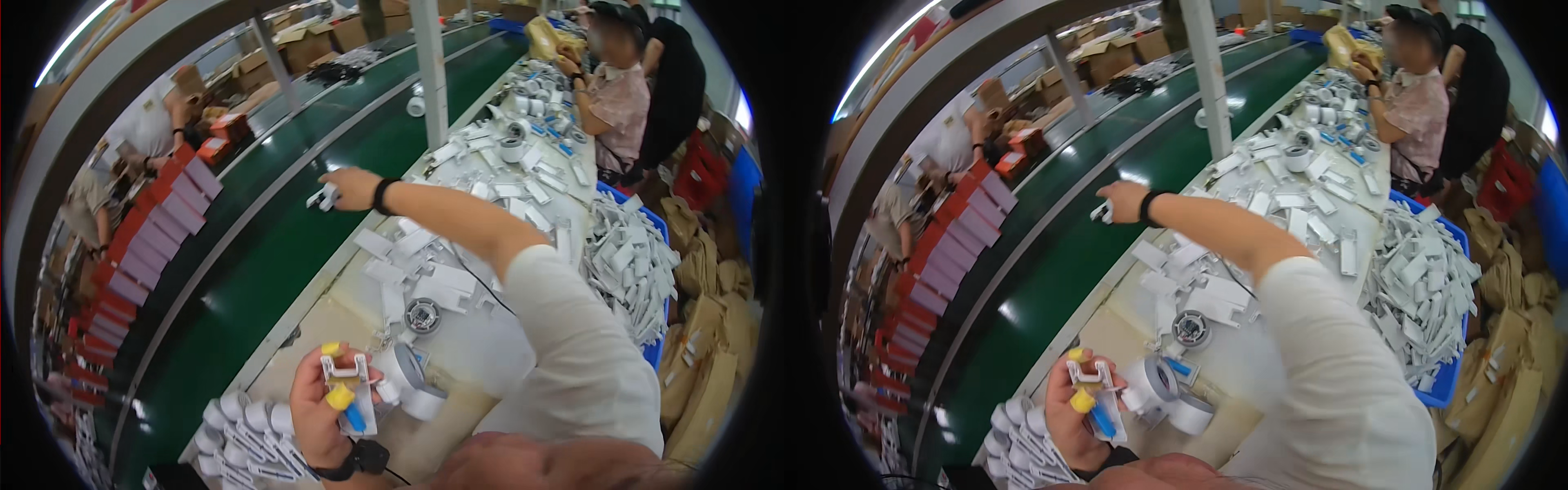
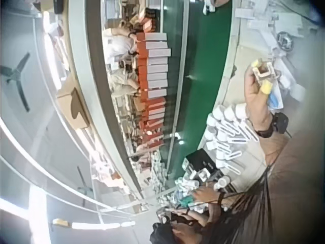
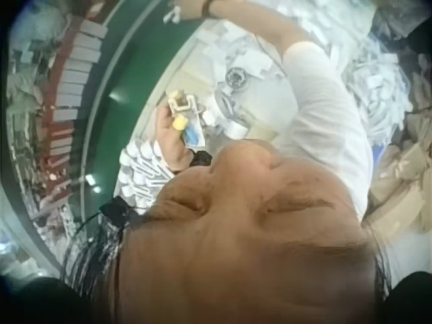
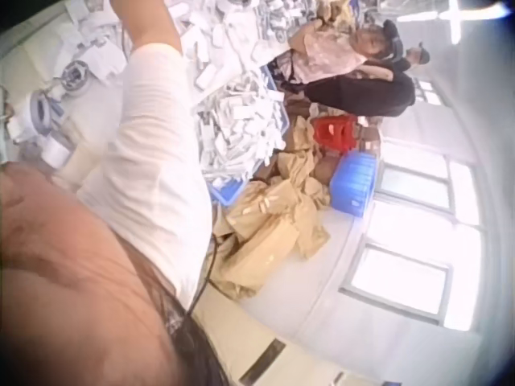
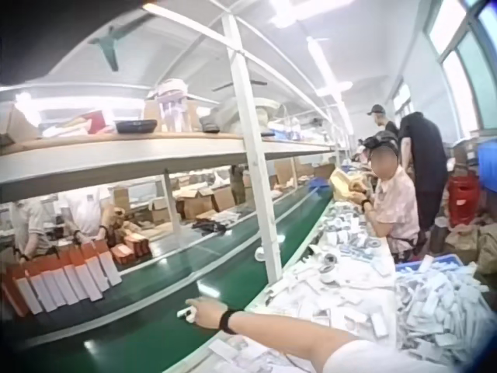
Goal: Manually assembling components and applying adhesive labels to small handheld electronic fans on a factory production line.
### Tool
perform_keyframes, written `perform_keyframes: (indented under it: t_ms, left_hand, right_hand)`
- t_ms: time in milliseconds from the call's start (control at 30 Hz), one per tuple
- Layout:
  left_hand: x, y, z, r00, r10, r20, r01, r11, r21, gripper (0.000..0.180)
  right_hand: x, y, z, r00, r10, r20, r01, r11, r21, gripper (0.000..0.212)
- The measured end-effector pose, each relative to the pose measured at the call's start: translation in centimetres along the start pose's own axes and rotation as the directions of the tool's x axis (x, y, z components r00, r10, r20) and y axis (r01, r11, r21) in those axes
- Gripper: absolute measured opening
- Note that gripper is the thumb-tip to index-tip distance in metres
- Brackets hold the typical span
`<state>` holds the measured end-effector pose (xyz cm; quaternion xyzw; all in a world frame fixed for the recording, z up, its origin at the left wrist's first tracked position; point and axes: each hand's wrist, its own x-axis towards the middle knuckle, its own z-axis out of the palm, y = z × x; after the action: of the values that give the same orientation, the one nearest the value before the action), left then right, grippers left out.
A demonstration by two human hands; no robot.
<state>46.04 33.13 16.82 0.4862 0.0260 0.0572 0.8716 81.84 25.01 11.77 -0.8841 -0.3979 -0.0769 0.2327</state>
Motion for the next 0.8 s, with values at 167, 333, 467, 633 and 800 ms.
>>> perform_keyframes:
  t_ms: [167,333,467,633,800]
  left_hand:
    - [0.7,-0.5,-0.6,0.999,0.052,0.015,-0.054,0.97,0.239,0.041]
    - [1.0,0.3,-1.2,0.996,-0.012,0.084,-0.01,0.965,0.263,0.041]
    - [0.8,0.1,-0.5,0.997,-0.078,0.001,0.075,0.961,0.265,0.036]
    - [-0.1,0.0,2.5,0.994,-0.023,-0.107,0.049,0.969,0.243,0.033]
    - [-0.8,-0.6,2.3,0.982,0.135,-0.136,-0.116,0.984,0.138,0.04]
  right_hand:
    - [3.7,3.4,6.3,0.999,0.033,-0.034,-0.045,0.907,-0.419,0.064]
    - [5.0,3.1,6.4,0.972,0.198,0.127,-0.153,0.941,-0.303,0.062]
    - [2.5,1.8,4.3,0.988,0.11,0.104,-0.079,0.959,-0.27,0.058]
    - [-4.7,1.9,-3.2,0.997,0.006,-0.072,-0.01,0.998,-0.055,0.058]
    - [-12.1,2.2,-6.7,0.994,-0.021,-0.105,0.022,1.0,0.013,0.059]
